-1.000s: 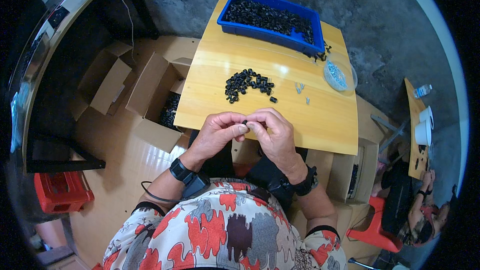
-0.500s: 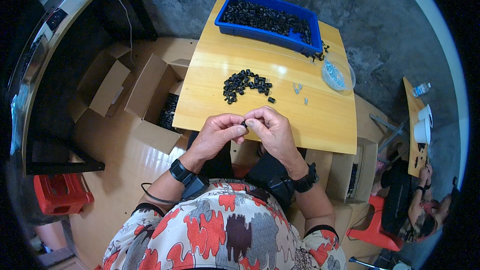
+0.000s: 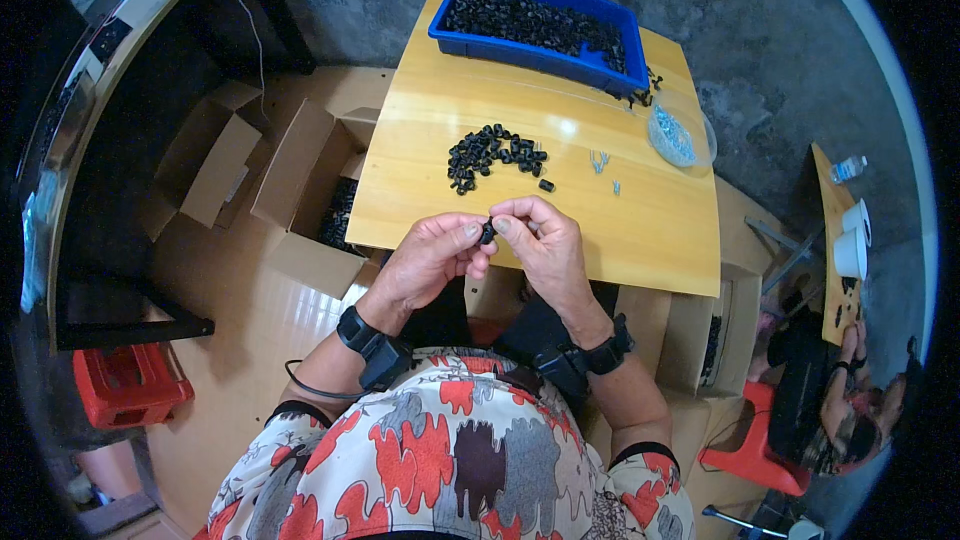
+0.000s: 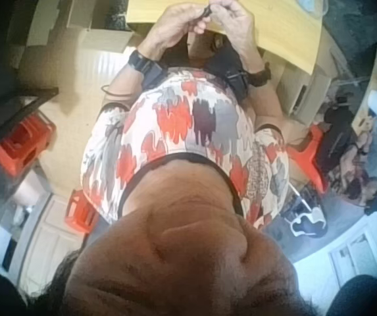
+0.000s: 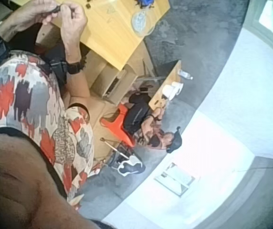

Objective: The person picks up a black plastic component and a metal pin, fits the pin into the component, and places the assembled unit on the table, repeating the process.

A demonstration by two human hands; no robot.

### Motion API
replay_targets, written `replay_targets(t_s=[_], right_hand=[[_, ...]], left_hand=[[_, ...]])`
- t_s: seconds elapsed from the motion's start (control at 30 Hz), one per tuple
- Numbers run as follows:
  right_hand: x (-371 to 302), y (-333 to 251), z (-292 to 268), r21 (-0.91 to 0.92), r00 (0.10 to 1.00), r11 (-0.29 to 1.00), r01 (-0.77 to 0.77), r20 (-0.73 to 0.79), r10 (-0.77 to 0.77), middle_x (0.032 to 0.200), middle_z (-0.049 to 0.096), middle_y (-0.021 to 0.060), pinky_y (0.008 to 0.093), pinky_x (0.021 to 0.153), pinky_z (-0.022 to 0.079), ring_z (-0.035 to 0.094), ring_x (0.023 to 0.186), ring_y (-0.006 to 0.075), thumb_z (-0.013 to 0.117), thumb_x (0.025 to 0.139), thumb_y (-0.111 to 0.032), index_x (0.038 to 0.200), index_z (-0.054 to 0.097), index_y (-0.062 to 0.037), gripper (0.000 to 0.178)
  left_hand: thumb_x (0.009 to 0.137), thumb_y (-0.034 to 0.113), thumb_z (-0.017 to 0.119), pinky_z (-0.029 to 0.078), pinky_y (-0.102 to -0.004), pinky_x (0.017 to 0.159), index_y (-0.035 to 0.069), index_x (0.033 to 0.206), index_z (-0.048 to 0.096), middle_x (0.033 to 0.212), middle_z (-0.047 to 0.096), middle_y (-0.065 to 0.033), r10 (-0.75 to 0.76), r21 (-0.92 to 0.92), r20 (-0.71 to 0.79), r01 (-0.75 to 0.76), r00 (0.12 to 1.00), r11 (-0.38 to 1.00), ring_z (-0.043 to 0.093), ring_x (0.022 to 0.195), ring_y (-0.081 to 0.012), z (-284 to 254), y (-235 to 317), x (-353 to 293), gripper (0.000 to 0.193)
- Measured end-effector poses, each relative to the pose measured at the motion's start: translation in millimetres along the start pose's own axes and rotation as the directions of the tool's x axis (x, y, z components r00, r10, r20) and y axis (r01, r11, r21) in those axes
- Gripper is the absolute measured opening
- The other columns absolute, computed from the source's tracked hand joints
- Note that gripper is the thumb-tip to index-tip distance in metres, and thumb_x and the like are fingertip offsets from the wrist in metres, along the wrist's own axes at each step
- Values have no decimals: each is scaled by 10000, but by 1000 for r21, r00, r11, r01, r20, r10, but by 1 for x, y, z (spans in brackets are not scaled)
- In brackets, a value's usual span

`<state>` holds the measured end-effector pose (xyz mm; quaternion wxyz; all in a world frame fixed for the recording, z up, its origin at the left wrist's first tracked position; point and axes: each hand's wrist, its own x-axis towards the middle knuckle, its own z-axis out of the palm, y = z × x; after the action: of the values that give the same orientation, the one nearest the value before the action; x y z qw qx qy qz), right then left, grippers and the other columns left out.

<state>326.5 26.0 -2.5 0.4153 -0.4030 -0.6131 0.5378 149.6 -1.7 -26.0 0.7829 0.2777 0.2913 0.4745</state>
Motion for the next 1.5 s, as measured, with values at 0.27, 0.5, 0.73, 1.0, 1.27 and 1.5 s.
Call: replay_targets(t_s=[0.27, 0.5, 0.73, 1.0, 1.27, 1.5], right_hand=[[-1, 1, 5, 58, 1000, 998, 2, -3, -2, 859, 637, 12, 198, 677, 475, 575, 761, 50, 606, 885, -100, 978, 613, 4, 140], [-3, -4, 8, -131, 991, 983, 132, -7, -134, 851, 606, 37, 209, 691, 485, 594, 749, 72, 586, 884, -70, 997, 600, 20, 145], [-10, -15, 9, -324, 981, 926, 192, 25, -195, 856, 560, 41, 225, 563, 454, 520, 631, 83, 711, 755, -79, 1050, 603, -27, 319], [-6, -16, 14, -571, 884, 716, 400, 33, -467, 846, 547, 60, 259, 532, 445, 479, 595, 137, 761, 651, -76, 1037, 596, -52, 421], [-4, -3, 19, -653, 827, 622, 433, 12, -563, 863, 560, 95, 317, 609, 493, 588, 728, 237, 754, 629, -69, 980, 580, -51, 393], [-3, -7, 16, -652, 827, 600, 463, 73, -558, 854, 557, 94, 334, 628, 507, 603, 763, 250, 729, 632, -62, 977, 579, -64, 376]], left_hand=[[919, 175, 560, 512, -227, 617, 21, 1037, 618, 845, 648, -67, 28, 39, -36, -26, 999, 999, 597, 657, -100, 3, -3, -1, 203], [926, 201, 557, 468, -203, 568, 25, 981, 619, 781, 615, -26, 110, 81, -83, -103, 990, 991, 549, 615, -76, 11, -8, 1, 195], [936, 221, 542, 447, -192, 591, 46, 969, 623, 771, 596, 3, 189, 97, -61, -183, 980, 978, 529, 647, -54, 13, -9, 2, 196], [937, 207, 539, 457, -198, 624, 45, 971, 625, 790, 594, 10, 223, 124, -47, -215, 974, 969, 535, 688, -47, 18, -4, 3, 187], [929, 186, 551, 463, -196, 633, 23, 984, 623, 798, 602, 3, 160, 82, -84, -153, 984, 985, 543, 698, -47, 12, -5, 4, 186], [931, 186, 548, 490, -226, 663, 15, 996, 623, 821, 623, -23, 172, 197, -17, -165, 985, 966, 581, 732, -81, 7, -2, 3, 199]])
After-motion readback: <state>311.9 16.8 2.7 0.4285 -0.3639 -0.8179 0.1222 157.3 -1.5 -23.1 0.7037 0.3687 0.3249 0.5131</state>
